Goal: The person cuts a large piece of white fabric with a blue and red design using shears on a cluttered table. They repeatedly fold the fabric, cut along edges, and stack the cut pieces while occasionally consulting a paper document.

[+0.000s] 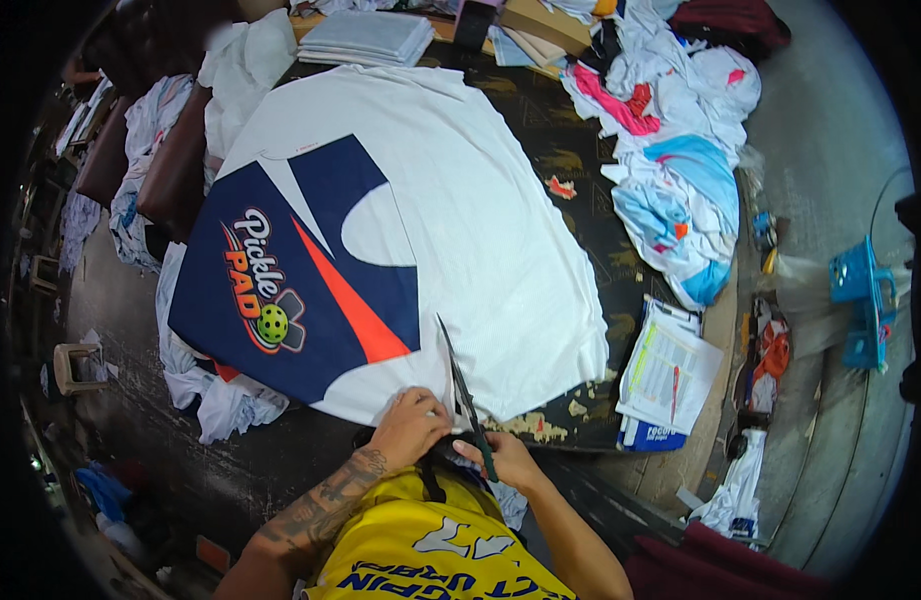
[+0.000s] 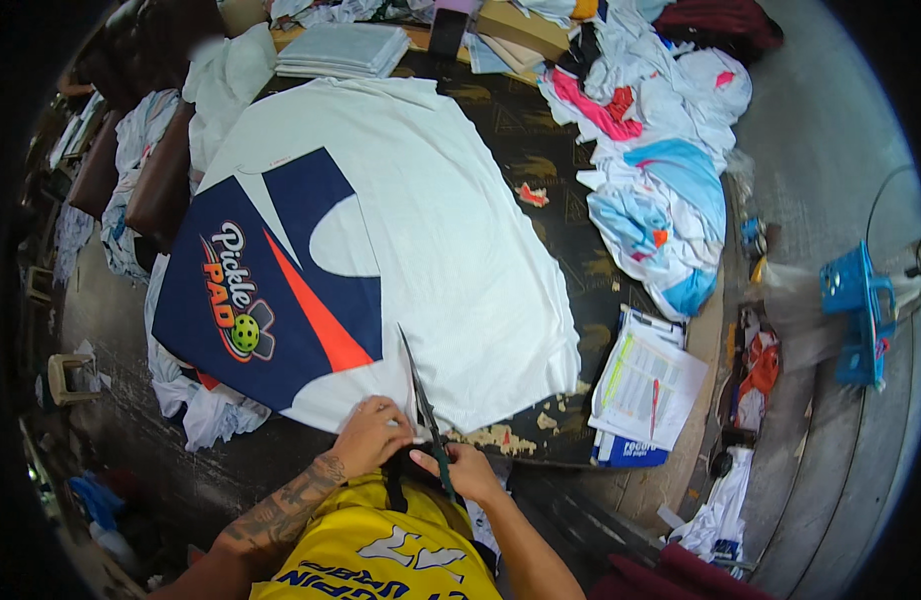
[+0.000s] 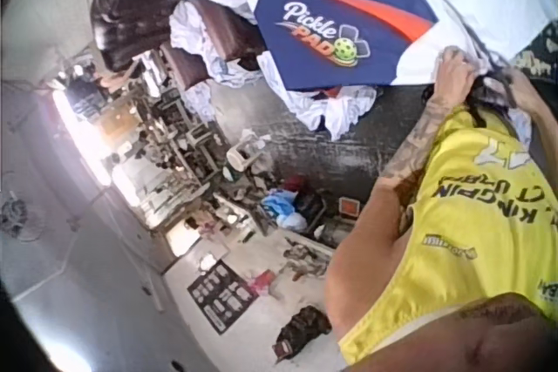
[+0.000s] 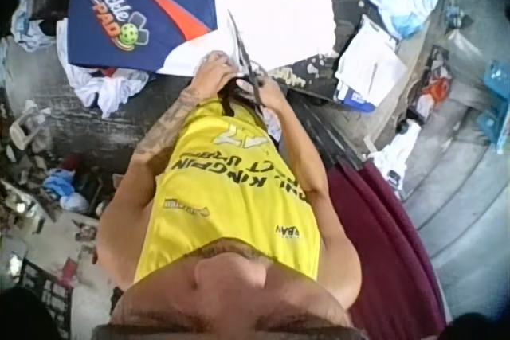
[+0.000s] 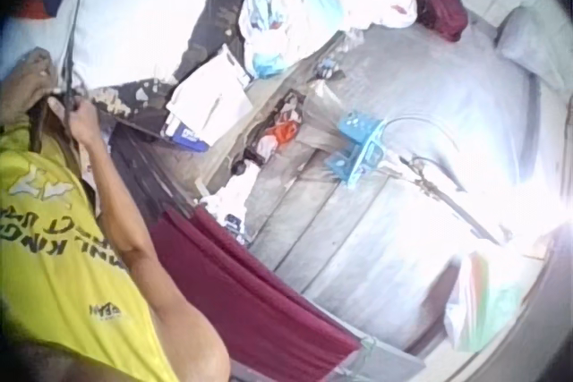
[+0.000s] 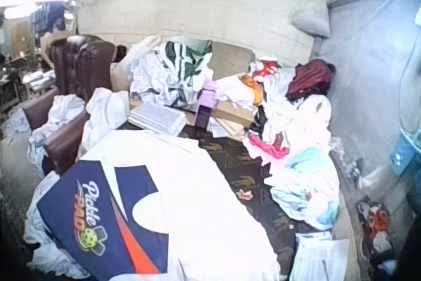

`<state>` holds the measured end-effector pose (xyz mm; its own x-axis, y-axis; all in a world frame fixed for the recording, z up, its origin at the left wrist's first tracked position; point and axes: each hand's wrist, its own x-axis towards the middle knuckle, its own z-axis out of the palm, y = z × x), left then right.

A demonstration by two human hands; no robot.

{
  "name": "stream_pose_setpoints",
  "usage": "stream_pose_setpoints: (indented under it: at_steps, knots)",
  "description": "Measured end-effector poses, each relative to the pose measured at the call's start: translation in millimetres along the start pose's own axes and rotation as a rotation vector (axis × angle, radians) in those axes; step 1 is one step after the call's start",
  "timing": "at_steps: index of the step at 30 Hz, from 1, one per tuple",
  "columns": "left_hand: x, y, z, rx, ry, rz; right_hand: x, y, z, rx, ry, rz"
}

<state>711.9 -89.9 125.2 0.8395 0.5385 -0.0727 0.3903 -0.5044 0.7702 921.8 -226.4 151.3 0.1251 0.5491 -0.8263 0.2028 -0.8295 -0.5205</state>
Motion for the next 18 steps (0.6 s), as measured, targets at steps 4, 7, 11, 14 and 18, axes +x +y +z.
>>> stream_pose_setpoints:
  at_steps: [4,7,11,14,18]
  knots:
    - [6.9,-16.9,-1.8,-0.11,-0.145,-0.006,23.4,-46.6,-11.5,0.069,-0.13,0.166]
    - [13.6,-28.0,-5.0,-0.191,-0.221,0.031,53.5,-83.8,-16.2,0.122,-0.085,0.06]
    - [26.4,-39.4,-15.9,-0.293,-0.361,-0.005,84.7,-126.9,-27.1,0.022,-0.051,0.066]
    - [41.0,-48.4,-22.9,-0.411,-0.432,-0.11,114.3,-164.8,-35.9,-0.071,-0.031,0.052]
    - [68.9,-67.8,-15.7,-0.659,-0.531,-0.344,148.7,-219.6,-47.3,-0.166,-0.046,0.102]
